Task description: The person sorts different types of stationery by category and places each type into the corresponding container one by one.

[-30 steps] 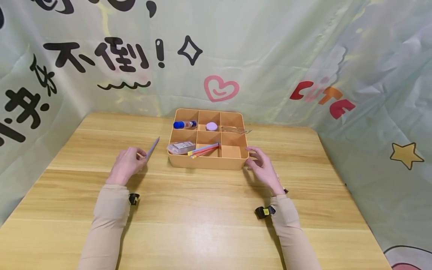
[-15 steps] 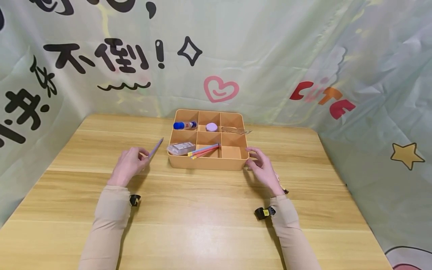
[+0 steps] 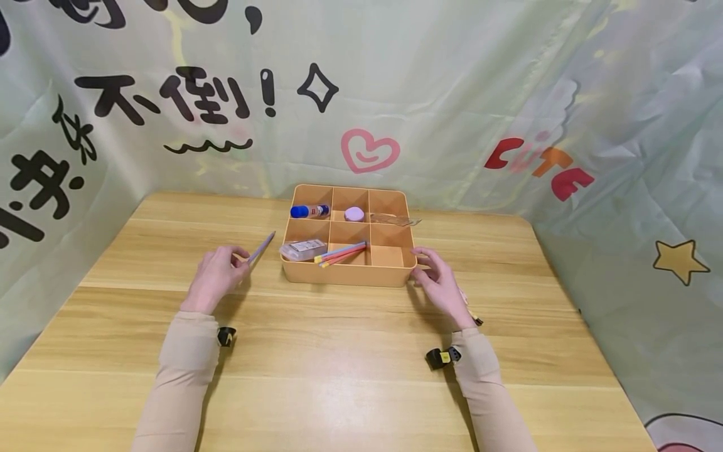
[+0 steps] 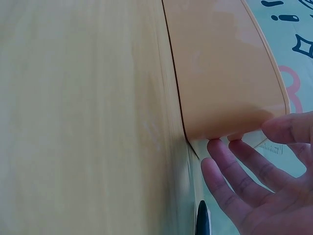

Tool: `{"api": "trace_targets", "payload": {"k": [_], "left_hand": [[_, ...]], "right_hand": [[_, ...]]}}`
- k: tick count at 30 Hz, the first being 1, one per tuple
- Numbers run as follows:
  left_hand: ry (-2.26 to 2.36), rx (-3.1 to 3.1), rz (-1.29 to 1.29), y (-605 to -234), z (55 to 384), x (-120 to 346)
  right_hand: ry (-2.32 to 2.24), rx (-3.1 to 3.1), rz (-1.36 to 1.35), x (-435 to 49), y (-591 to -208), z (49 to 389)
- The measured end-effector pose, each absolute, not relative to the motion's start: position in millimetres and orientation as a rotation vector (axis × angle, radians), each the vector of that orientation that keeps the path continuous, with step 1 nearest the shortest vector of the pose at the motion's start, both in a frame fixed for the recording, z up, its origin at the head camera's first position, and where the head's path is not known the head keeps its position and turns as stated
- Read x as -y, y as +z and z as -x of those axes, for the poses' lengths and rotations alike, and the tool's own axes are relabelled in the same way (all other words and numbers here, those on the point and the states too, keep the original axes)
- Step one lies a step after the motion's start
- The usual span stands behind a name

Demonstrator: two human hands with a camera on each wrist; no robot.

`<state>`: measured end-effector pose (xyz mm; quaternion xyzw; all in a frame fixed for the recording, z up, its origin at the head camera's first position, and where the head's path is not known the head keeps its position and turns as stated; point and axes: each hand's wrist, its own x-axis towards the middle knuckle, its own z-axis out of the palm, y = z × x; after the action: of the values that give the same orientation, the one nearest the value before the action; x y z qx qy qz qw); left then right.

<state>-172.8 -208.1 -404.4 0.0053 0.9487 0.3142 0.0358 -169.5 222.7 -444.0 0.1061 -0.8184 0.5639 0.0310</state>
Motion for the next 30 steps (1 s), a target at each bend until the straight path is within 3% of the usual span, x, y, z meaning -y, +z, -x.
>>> {"api": "trace_targets", "payload": {"k": [30], "left_hand": [[1.078,-3.061,-0.039,-404.5,171.2,207.4]], "right_hand": [[1.708,2.517,-0.327,-222.8,-446.4,169.7]]}}
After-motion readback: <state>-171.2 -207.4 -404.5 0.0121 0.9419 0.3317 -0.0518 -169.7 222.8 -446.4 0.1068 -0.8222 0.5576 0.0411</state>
